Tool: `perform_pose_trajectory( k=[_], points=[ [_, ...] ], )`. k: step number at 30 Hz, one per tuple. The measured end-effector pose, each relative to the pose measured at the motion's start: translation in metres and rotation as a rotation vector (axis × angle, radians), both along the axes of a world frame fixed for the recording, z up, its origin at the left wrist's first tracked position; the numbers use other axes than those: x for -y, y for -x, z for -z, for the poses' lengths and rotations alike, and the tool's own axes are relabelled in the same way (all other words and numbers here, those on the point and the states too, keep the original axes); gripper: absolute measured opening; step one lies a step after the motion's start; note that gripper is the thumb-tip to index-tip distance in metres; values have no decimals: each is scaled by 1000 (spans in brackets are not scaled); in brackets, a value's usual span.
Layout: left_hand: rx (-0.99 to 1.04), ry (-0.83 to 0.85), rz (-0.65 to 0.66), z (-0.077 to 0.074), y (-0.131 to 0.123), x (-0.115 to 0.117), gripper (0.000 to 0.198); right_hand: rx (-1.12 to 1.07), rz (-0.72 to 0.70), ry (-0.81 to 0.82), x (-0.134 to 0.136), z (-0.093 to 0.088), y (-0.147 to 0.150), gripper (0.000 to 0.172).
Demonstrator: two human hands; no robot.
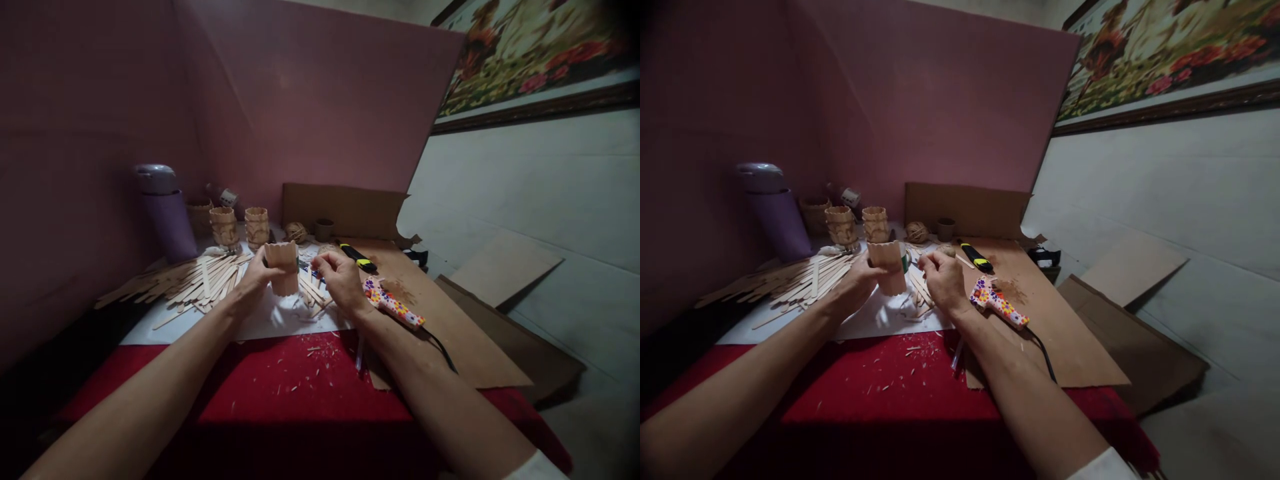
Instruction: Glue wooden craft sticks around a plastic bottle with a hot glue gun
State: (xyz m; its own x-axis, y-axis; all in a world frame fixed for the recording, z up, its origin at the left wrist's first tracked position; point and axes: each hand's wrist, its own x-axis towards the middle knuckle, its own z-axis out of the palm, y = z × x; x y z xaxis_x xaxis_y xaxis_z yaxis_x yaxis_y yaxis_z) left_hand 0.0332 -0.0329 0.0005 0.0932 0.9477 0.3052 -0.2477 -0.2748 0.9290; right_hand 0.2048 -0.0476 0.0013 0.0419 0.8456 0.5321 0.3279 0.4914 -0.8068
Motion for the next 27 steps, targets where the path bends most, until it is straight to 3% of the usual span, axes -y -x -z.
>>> perform_pose_trajectory(
  k=[5, 12, 19, 27],
  points=[
    [-139, 27, -63, 9, 4, -5, 63, 42, 49, -19, -4, 5, -1, 21],
    [-119, 45, -98, 4, 7, -5, 82, -64, 52, 59, -5, 6, -1, 28],
    [-173, 35, -102, 1, 6, 0, 79, -34, 54, 33, -3, 6, -1, 30],
    [-213, 39, -81, 4, 8, -5, 59, -79, 14, 30, 1, 4, 1, 25]
  ],
)
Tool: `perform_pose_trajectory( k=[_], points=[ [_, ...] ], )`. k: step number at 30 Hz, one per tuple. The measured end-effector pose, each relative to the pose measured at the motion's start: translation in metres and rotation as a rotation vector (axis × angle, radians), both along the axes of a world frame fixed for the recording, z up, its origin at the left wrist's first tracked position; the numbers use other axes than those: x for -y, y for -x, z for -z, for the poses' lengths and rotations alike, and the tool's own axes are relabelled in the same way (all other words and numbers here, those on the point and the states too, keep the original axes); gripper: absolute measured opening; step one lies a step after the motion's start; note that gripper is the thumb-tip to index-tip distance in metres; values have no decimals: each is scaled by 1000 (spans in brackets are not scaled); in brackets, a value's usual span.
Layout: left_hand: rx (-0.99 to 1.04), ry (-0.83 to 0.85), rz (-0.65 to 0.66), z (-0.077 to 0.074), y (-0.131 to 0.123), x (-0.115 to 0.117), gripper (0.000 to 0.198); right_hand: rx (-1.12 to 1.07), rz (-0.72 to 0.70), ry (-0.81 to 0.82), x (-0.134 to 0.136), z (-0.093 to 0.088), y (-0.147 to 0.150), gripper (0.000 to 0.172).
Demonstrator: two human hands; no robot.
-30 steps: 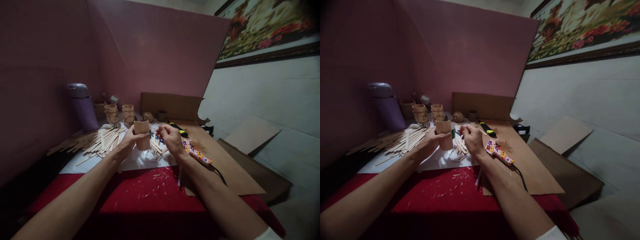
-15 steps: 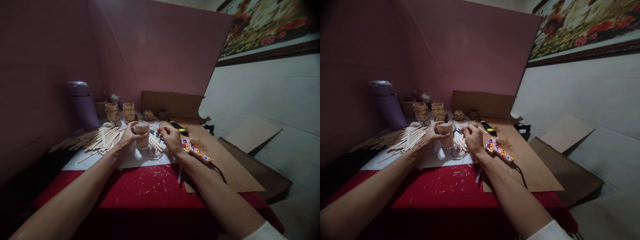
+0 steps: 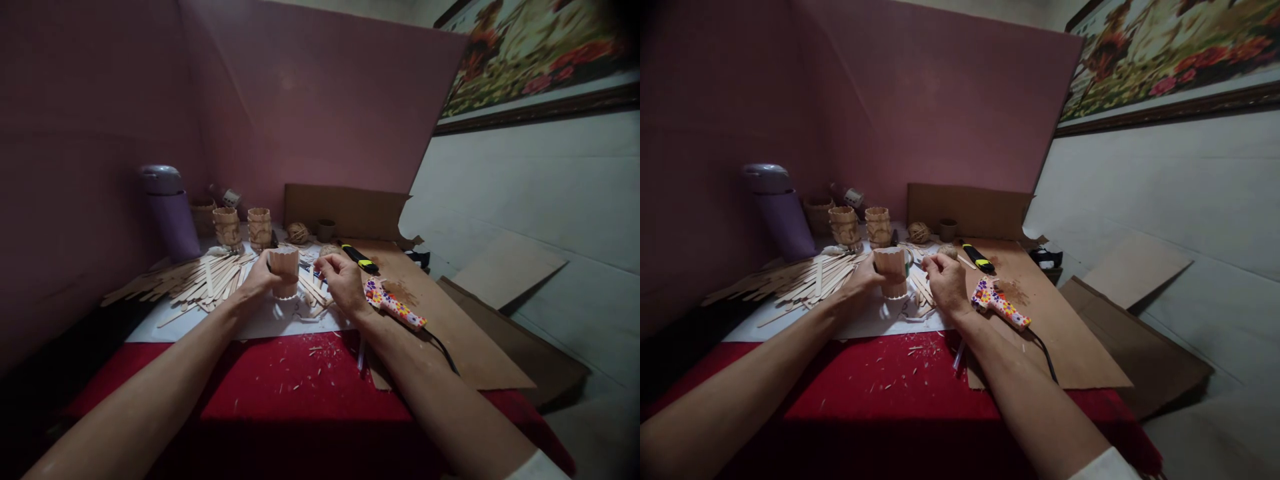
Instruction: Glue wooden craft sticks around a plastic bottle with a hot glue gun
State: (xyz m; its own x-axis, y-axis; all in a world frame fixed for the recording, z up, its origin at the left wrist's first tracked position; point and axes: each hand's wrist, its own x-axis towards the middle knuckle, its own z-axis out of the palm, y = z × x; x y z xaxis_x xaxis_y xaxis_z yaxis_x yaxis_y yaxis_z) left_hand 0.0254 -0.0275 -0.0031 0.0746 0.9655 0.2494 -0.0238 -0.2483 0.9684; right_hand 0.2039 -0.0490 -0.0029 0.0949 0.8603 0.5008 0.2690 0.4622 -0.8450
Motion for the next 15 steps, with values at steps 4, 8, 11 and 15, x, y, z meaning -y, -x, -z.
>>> perform_pose_trajectory(
  k=[4, 8, 11, 15],
  points=[
    [45, 25, 34, -1, 8, -4, 65, -1, -2, 1, -1, 1, 0, 26],
    [67, 13, -53, -6, 8, -2, 91, 8, -1, 1, -1, 2, 0, 27],
    [8, -14, -107, -9, 4, 0, 91, 28, 7, -22, 0, 1, 0, 26],
    [-72, -47, -89, -9, 2, 2, 72, 67, 15, -52, 3, -1, 1, 24]
  ],
)
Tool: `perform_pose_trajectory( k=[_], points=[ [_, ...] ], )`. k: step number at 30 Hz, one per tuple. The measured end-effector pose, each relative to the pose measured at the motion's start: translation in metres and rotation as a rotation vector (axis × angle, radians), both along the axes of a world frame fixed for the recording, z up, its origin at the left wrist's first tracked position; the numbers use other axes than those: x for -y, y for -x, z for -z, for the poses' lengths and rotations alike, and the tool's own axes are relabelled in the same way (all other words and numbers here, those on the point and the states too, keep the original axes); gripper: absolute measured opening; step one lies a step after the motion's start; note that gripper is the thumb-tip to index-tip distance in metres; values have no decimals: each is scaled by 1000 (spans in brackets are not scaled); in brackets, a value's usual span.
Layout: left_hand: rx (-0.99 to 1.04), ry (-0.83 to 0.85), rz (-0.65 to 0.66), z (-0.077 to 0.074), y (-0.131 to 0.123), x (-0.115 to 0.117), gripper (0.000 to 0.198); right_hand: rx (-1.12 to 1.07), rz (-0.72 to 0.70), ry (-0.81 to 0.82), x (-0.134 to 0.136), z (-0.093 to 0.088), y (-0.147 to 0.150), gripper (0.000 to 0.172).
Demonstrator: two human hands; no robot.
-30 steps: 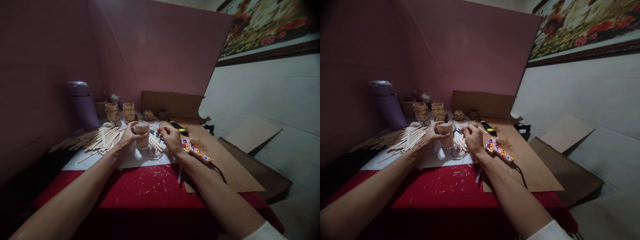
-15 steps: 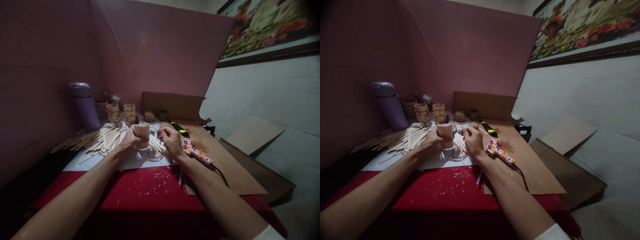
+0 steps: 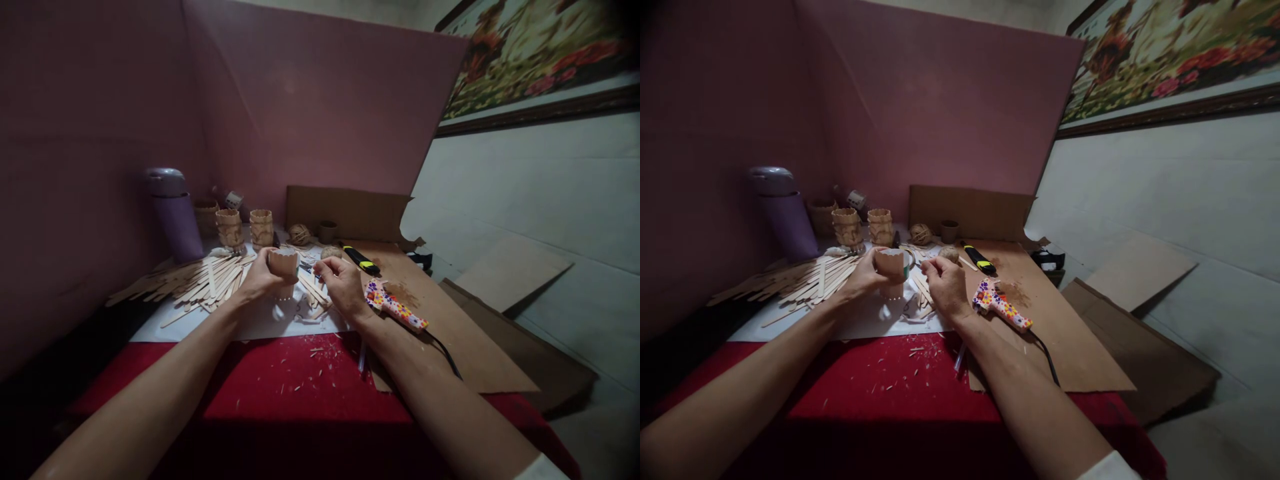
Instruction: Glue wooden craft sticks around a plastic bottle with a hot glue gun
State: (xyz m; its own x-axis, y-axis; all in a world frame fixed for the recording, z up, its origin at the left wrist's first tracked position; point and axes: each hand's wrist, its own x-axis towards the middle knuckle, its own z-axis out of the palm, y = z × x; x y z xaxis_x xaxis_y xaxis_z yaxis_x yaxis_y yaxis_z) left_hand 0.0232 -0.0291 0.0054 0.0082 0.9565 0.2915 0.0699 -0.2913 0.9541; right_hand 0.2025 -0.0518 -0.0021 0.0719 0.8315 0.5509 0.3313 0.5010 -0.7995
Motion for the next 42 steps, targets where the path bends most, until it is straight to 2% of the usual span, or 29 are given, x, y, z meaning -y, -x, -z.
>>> perform_pose_trajectory(
  k=[5, 8, 11, 15, 21, 25, 42],
  points=[
    [20, 26, 43, 2, 1, 3, 69, 88, 22, -65, 3, 1, 1, 22],
    [-15, 56, 53, 1, 0, 5, 58, 137, 34, -108, 4, 1, 1, 21],
    [17, 59, 142, 1, -1, 4, 53, 171, 13, -238, 7, -3, 0, 18],
    [43, 50, 226, 3, -2, 1, 58, 288, -11, -384, 10, -8, -1, 33],
    [65, 19, 215, 11, -1, -1, 63, 473, -71, -371, 7, -1, -1, 50],
    [59, 11, 232, 12, -1, 1, 57, 516, -107, -392, 4, 3, -2, 48],
    [20, 29, 219, 4, -3, 7, 48, 549, -65, -425, 4, 2, -1, 48]
  ],
)
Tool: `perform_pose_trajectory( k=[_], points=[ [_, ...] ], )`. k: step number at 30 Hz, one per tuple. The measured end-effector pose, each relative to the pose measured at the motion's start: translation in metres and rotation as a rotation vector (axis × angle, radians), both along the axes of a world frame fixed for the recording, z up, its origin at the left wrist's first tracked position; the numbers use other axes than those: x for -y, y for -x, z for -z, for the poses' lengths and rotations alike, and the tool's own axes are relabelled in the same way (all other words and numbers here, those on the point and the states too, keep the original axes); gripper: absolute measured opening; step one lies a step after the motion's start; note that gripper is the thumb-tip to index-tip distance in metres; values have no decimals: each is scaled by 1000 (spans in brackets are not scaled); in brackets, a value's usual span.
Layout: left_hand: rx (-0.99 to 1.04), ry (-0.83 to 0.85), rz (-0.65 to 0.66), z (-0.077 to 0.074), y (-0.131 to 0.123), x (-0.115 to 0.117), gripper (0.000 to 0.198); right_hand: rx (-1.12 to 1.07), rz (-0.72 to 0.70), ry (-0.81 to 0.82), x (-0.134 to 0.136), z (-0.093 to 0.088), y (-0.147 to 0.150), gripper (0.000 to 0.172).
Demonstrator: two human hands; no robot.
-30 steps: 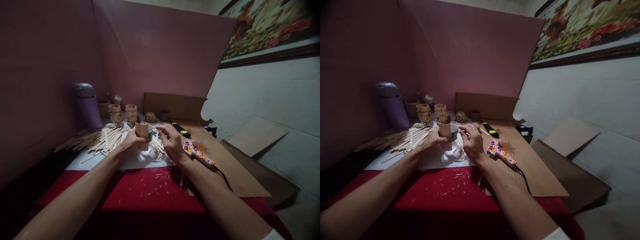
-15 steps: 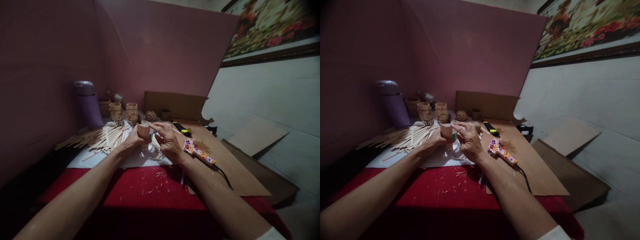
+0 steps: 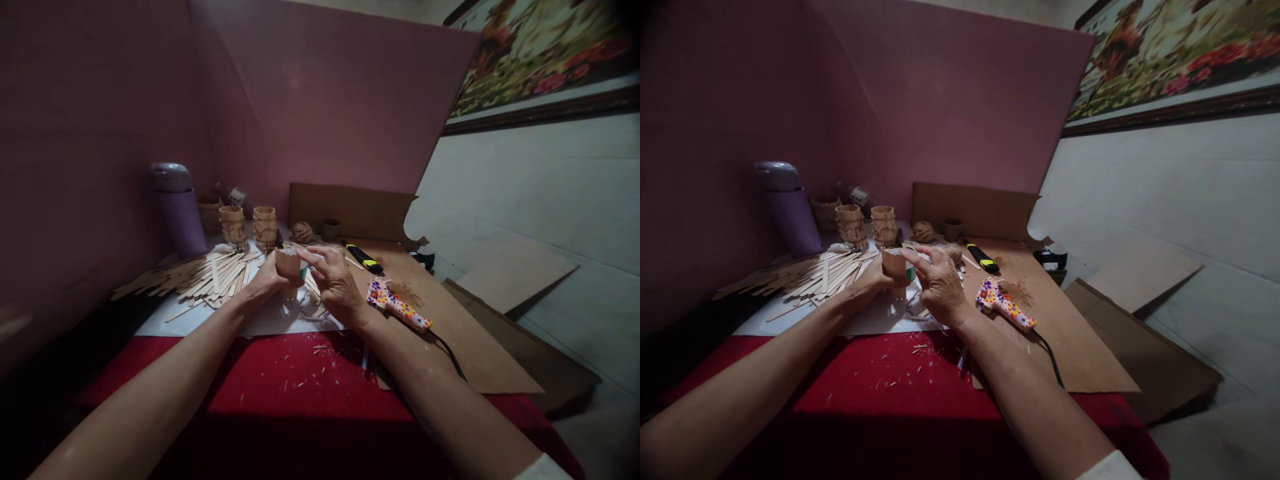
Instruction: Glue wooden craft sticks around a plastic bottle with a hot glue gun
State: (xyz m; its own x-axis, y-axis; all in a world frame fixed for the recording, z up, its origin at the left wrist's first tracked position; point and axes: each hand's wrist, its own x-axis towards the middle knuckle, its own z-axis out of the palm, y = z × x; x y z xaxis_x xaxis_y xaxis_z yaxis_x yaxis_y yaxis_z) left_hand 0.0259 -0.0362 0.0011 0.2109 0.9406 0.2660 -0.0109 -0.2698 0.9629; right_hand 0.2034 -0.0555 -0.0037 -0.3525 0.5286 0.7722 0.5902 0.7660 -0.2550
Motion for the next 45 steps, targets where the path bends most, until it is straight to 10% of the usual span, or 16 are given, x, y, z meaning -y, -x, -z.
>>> perform_pose_trajectory(
  k=[45],
  points=[
    [-31, -31, -178, 9, 5, -11, 68, -174, 126, -12, -7, 8, -3, 41]
  ],
)
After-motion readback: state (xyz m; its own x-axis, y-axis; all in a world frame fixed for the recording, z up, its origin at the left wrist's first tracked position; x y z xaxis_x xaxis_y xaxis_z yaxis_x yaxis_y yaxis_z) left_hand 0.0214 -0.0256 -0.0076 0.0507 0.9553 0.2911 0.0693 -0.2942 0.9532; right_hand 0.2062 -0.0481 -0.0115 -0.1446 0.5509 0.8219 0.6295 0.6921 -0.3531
